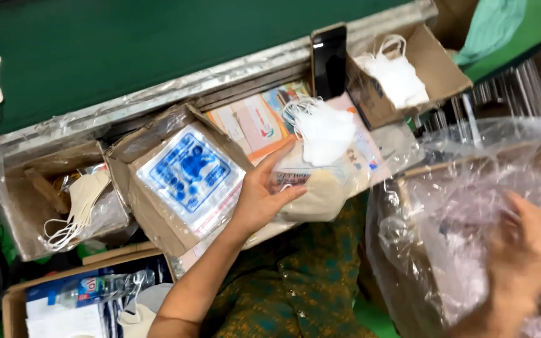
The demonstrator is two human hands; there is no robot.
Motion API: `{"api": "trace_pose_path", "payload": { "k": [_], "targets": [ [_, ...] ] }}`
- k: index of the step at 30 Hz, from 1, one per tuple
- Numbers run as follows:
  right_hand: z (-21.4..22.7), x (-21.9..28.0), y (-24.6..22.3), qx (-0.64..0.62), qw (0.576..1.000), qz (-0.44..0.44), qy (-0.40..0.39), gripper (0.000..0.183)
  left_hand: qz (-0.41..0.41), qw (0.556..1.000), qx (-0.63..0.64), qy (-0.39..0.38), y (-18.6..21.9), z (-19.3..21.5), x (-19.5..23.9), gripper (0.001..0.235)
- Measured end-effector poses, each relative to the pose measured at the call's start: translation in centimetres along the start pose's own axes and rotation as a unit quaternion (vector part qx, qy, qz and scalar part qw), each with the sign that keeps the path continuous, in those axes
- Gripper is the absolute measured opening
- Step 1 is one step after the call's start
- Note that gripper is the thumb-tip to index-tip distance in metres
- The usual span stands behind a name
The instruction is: The person sorts and stacks white face masks on a workbench, placing them into a plastic bag.
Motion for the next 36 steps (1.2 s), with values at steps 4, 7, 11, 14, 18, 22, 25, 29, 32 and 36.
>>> {"api": "trace_pose_path", "payload": {
  "k": [4, 7, 11, 14, 18, 22, 25, 29, 32, 36],
  "targets": [
    [-2.9, -1.6, -9.8, -0.43, 0.899, 0.039, -0.071, 0.055, 0.018, 1.0, 0.007, -0.014, -0.3, -1.4, 0.1, 0.078],
    [-7.8, -2.4, -13.5, -0.604, 0.743, 0.048, -0.284, 0.074, 0.022, 1.0, -0.004, -0.017, -0.5, -1.5, 1.2, 0.076],
    [-12.2, -1.7, -12.5, -0.566, 0.743, 0.03, -0.357, 0.038, 0.025, 0.998, 0.04, -0.05, -0.1, -0.2, 2.1, 0.073],
    [-11.3, -1.7, -12.7, -0.598, 0.715, 0.031, -0.362, 0.034, 0.06, 0.994, 0.04, -0.081, -0.2, 1.5, 2.8, 0.061],
    [-9.5, -1.6, -13.1, -0.611, 0.699, 0.015, -0.372, 0.039, 0.071, 0.986, 0.051, -0.14, 0.1, 2.0, 3.1, 0.044],
    [-11.6, 0.1, -9.2, -0.613, 0.712, 0.025, -0.341, 0.036, 0.114, 0.964, 0.198, -0.136, -0.3, 1.6, 3.4, 0.044],
    [-11.8, 0.8, -7.8, -0.671, 0.648, 0.092, -0.348, 0.023, 0.108, 0.943, 0.283, -0.137, -2.5, 2.1, 3.8, 0.033],
    [-11.2, 0.6, -8.6, -0.706, 0.631, 0.108, -0.302, 0.02, 0.037, 0.929, 0.335, -0.152, -4.1, 2.1, 3.6, 0.024],
    [-8.6, -1.4, -12.3, -0.715, 0.632, 0.151, -0.259, 0.023, 0.011, 0.937, 0.324, -0.133, -3.7, 1.9, 3.0, 0.025],
    [-11.3, -1.8, -12.1, -0.617, 0.72, 0.038, -0.317, 0.025, -0.031, 0.996, 0.068, -0.049, -4.9, 3.6, 2.5, 0.007]
  ]
}}
Point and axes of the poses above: each hand's wrist, its own x-axis away from the middle knuckle, its own z-axis out of the back of the hand, y = z × x, the point moved 3 cm from there along -x, towards the middle knuckle, and after that the axes turned 4 degrees about -y, right-handed, at the moved point
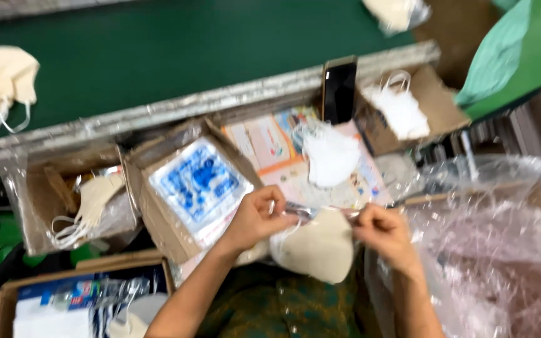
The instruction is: The person sorts and stacks white face masks on a workbench, placing them into a plastic bag.
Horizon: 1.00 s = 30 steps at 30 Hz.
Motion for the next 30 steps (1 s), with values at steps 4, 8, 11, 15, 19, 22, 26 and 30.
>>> {"api": "trace_pose_path", "payload": {
  "k": [4, 8, 11, 15, 19, 22, 26, 30],
  "targets": [
    [-2.0, -4.8, 1.2, 0.163, 0.986, 0.021, 0.036, 0.05, -0.007, 0.999, -0.043, -0.004, 3.0, 0.8, -0.4, 0.028],
    [-2.9, -10.2, 2.4, 0.008, 1.0, -0.004, -0.011, 0.047, 0.026, 0.989, 0.011, 0.147, 5.6, 3.1, -0.5, 0.036],
    [-1.1, -15.2, 1.3, -0.097, 0.991, 0.09, 0.035, 0.039, -0.043, 0.959, 0.016, 0.278, 9.4, 4.9, 0.2, 0.05],
    [-0.6, -19.1, -8.3, -0.242, 0.955, 0.144, 0.094, 0.017, -0.179, 0.922, -0.017, 0.343, 11.3, 6.3, 1.6, 0.051],
    [-0.9, -20.0, -4.3, -0.168, 0.978, 0.094, 0.081, 0.031, -0.16, 0.922, -0.039, 0.351, 10.6, 6.6, 2.0, 0.054],
    [-1.7, -19.4, 2.7, 0.063, 0.987, 0.141, 0.051, 0.024, -0.134, 0.927, -0.05, 0.347, 8.7, 7.8, 1.7, 0.053],
    [-4.4, -16.6, 9.1, 0.004, 1.0, 0.017, 0.003, 0.02, -0.142, 0.927, -0.082, 0.337, 7.0, 9.0, 0.6, 0.05],
    [-5.6, -15.2, 14.2, 0.014, 0.999, 0.034, 0.005, 0.018, -0.161, 0.931, -0.11, 0.31, 6.5, 8.9, -1.3, 0.05]
  ]
}}
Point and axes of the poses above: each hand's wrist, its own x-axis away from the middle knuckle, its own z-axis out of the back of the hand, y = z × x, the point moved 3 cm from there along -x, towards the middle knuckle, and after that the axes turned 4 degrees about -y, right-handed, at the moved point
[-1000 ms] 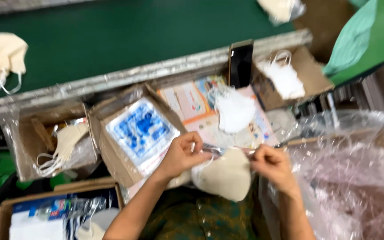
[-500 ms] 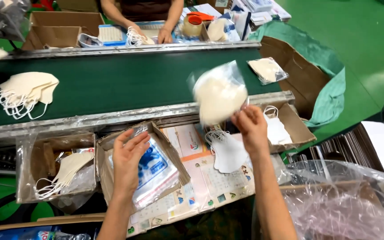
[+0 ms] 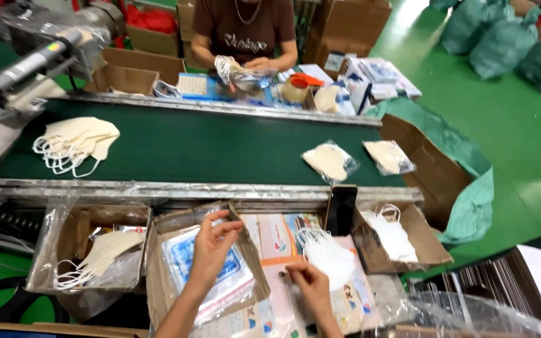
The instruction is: The person sorts and stacks white face masks on a workbench, placing them into a plastic bag.
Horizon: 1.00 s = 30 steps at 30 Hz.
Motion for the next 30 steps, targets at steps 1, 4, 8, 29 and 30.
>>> {"api": "trace_pose_path", "payload": {
  "k": [1, 4, 8, 29, 30],
  "targets": [
    [-0.6, 0.3, -0.3, 0.001, 1.0, 0.005, -0.004, 0.018, -0.006, 1.0, 0.0, 0.003, 0.2, -0.5, -0.3, 0.05],
    [-2.3, 1.6, -0.3, -0.019, 0.999, -0.022, 0.024, 0.016, 0.022, 1.0, -0.016, 0.006, 0.2, -1.3, -0.5, 0.047],
    [-2.9, 1.5, 1.0, 0.041, 0.999, 0.002, 0.032, 0.015, 0.014, 0.999, -0.025, -0.018, 1.1, -1.4, -1.6, 0.045],
    [0.9, -4.4, 16.6, 0.167, 0.953, 0.252, -0.027, 0.018, -0.098, 0.917, -0.384, -0.044, 0.6, 1.0, -10.9, 0.044],
    [1.0, -2.0, 14.8, 0.185, 0.951, 0.245, 0.038, 0.025, -0.188, 0.861, -0.468, -0.065, -1.5, 1.3, -11.4, 0.047]
  ]
}}
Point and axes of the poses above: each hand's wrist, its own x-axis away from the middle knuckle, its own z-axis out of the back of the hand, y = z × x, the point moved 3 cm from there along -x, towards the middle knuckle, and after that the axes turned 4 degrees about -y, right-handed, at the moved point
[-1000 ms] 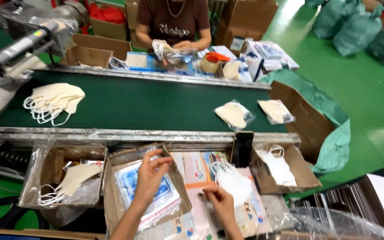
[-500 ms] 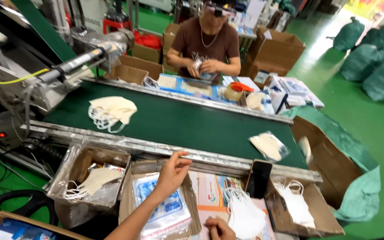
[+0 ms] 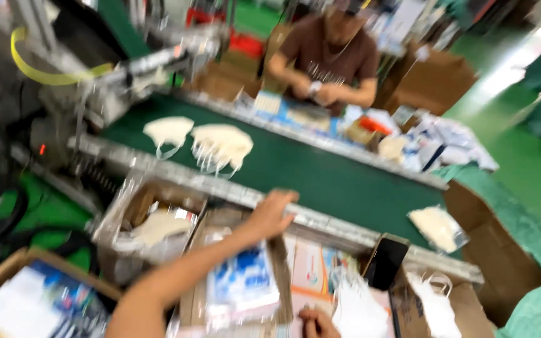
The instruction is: The person sorts and stacks white face masks on a workbench, placing them into a plastic bag.
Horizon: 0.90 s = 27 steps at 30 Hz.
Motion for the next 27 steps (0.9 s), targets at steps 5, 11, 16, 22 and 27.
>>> {"api": "trace_pose_path", "payload": {
  "k": [5, 11, 16, 22, 27],
  "targets": [
    [1.7, -3.1, -12.0, -0.033, 0.988, -0.138, -0.061, 0.024, 0.04, 0.944, -0.325, -0.029, -2.8, 5.5, -6.4, 0.09],
    [1.8, -3.0, -10.5, -0.047, 0.985, -0.148, -0.07, 0.026, 0.331, 0.851, -0.396, -0.097, -12.6, 10.5, -9.6, 0.115],
    [1.9, -3.3, -12.0, -0.03, 0.987, -0.143, -0.07, 0.025, 0.355, 0.858, -0.366, -0.059, -24.6, 7.1, -9.1, 0.075],
    [2.1, -2.8, -13.5, -0.065, 0.988, -0.136, -0.02, 0.02, 0.127, 0.95, -0.283, -0.044, -16.0, 7.3, -6.6, 0.03],
    [6.1, -6.8, -16.7, -0.126, 0.97, -0.198, 0.064, 0.035, 0.102, 0.936, 0.302, -0.151, 0.0, 4.9, 2.5, 0.036]
  ]
}}
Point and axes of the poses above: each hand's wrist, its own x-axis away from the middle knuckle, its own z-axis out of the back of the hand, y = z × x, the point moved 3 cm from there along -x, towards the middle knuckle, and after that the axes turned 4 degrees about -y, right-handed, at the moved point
